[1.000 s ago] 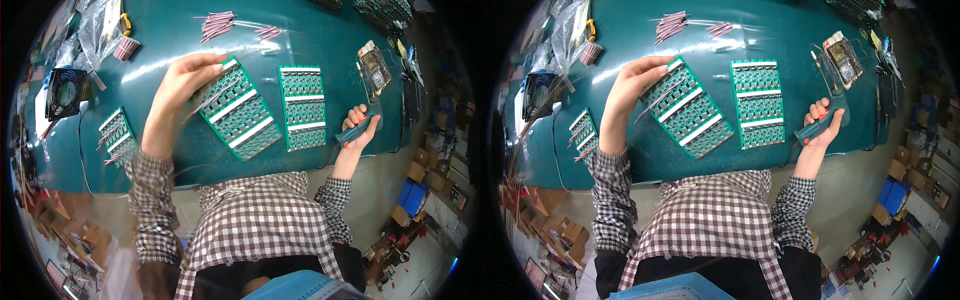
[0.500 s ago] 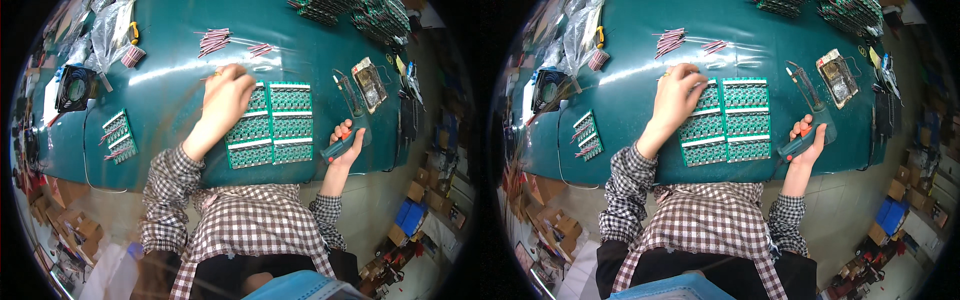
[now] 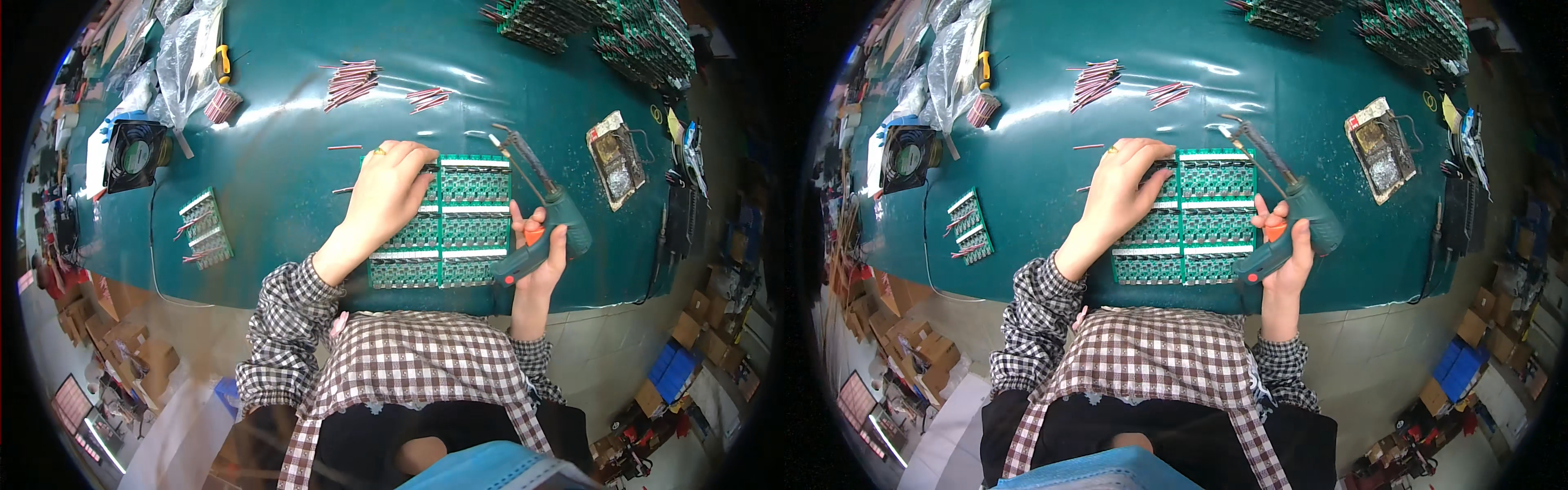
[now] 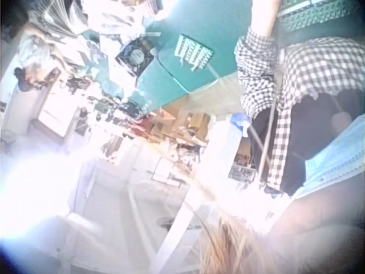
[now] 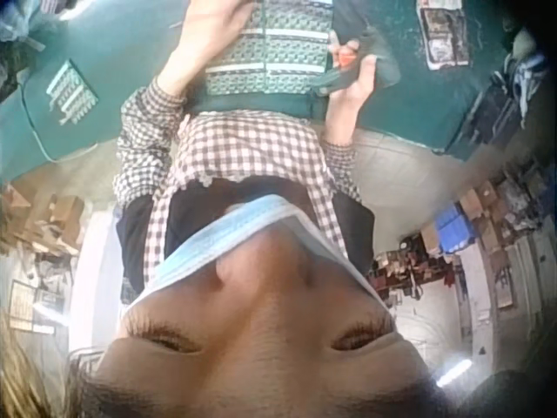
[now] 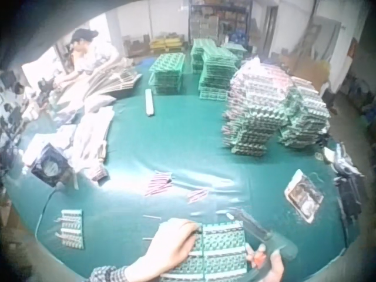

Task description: The person solders red and white wires onto a green circuit board using a soldering iron and solder wire. They repeatedly pick wires, place them on the board, apply heat, and add solder to secure connections. The person occasionally lifts the board to inspect the soldered joints before continuing.

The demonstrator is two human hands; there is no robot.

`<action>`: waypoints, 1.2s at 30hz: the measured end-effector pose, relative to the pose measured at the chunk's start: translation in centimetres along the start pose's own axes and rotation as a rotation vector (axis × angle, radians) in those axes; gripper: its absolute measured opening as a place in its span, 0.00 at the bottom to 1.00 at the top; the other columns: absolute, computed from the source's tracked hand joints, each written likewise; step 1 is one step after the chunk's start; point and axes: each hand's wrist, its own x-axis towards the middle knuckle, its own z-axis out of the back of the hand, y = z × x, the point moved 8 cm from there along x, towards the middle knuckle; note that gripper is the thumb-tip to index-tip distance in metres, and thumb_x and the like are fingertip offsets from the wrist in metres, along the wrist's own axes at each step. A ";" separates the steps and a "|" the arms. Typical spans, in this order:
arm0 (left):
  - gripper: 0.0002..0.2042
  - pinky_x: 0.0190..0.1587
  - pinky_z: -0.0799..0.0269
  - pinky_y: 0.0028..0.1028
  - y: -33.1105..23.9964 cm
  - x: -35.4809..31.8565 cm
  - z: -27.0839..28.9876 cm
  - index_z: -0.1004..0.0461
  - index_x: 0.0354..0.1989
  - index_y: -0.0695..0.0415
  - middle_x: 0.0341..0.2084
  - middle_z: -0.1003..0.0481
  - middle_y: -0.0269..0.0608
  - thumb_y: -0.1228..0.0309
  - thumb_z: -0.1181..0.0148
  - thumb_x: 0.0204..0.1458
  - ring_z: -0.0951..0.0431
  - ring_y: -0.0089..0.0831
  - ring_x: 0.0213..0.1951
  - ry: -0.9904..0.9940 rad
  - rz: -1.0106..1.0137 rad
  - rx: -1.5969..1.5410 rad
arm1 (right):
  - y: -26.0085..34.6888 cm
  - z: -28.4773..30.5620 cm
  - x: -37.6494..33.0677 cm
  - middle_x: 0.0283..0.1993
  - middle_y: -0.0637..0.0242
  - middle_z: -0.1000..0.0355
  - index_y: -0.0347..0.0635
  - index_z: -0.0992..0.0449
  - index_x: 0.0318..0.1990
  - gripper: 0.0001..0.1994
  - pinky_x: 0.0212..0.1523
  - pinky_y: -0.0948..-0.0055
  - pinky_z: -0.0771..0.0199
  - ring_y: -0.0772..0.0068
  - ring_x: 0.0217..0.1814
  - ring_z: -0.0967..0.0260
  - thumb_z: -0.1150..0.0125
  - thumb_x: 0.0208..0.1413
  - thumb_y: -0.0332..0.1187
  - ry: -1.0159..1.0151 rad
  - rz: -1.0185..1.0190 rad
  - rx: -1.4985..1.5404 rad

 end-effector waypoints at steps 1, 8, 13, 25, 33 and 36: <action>0.11 0.43 0.34 0.35 0.0 -0.1 -0.1 0.28 0.38 0.59 0.35 0.26 0.41 0.76 0.40 0.43 0.28 0.40 0.41 -0.001 0.008 -0.001 | -0.2 -0.1 -0.1 0.29 0.68 0.32 0.37 0.34 0.40 0.18 0.69 0.52 0.58 0.69 0.36 0.29 0.54 0.60 0.46 -0.010 0.013 -0.030; 0.13 0.42 0.34 0.35 -0.2 -0.7 0.4 0.28 0.39 0.58 0.35 0.26 0.41 0.77 0.39 0.43 0.28 0.40 0.40 -0.042 0.024 0.008 | -0.2 -0.8 -0.9 0.36 0.65 0.32 0.37 0.31 0.41 0.16 0.66 0.53 0.50 0.65 0.34 0.28 0.51 0.60 0.43 -0.069 0.057 -0.063; 0.13 0.44 0.36 0.35 -0.1 -1.4 0.3 0.29 0.40 0.58 0.36 0.27 0.41 0.76 0.40 0.44 0.29 0.41 0.41 -0.156 0.009 0.014 | -0.2 -2.0 -1.6 0.36 0.66 0.32 0.36 0.32 0.42 0.16 0.63 0.60 0.42 0.66 0.41 0.30 0.52 0.61 0.43 -0.247 0.079 -0.081; 0.10 0.43 0.36 0.39 0.4 -3.2 2.1 0.31 0.37 0.59 0.33 0.29 0.43 0.75 0.44 0.44 0.30 0.42 0.40 -0.240 -0.004 0.039 | -0.6 -3.2 -2.6 0.38 0.66 0.32 0.39 0.33 0.44 0.14 0.50 0.67 0.29 0.64 0.47 0.32 0.47 0.59 0.40 -0.346 0.072 0.000; 0.11 0.44 0.34 0.37 1.6 -4.3 1.6 0.30 0.38 0.59 0.33 0.27 0.43 0.70 0.42 0.45 0.27 0.39 0.40 -0.264 -0.069 0.016 | 0.4 -1.8 -1.9 0.30 0.69 0.32 0.40 0.30 0.33 0.17 0.51 0.69 0.29 0.73 0.35 0.32 0.45 0.56 0.48 -0.258 0.029 -0.001; 0.12 0.44 0.34 0.37 2.1 -4.3 2.3 0.29 0.39 0.59 0.33 0.27 0.42 0.70 0.42 0.45 0.27 0.39 0.39 -0.345 -0.105 0.043 | 1.6 -2.9 -1.9 0.24 0.70 0.30 0.44 0.28 0.31 0.17 0.43 0.69 0.25 0.74 0.27 0.30 0.41 0.53 0.49 -0.226 -0.023 0.012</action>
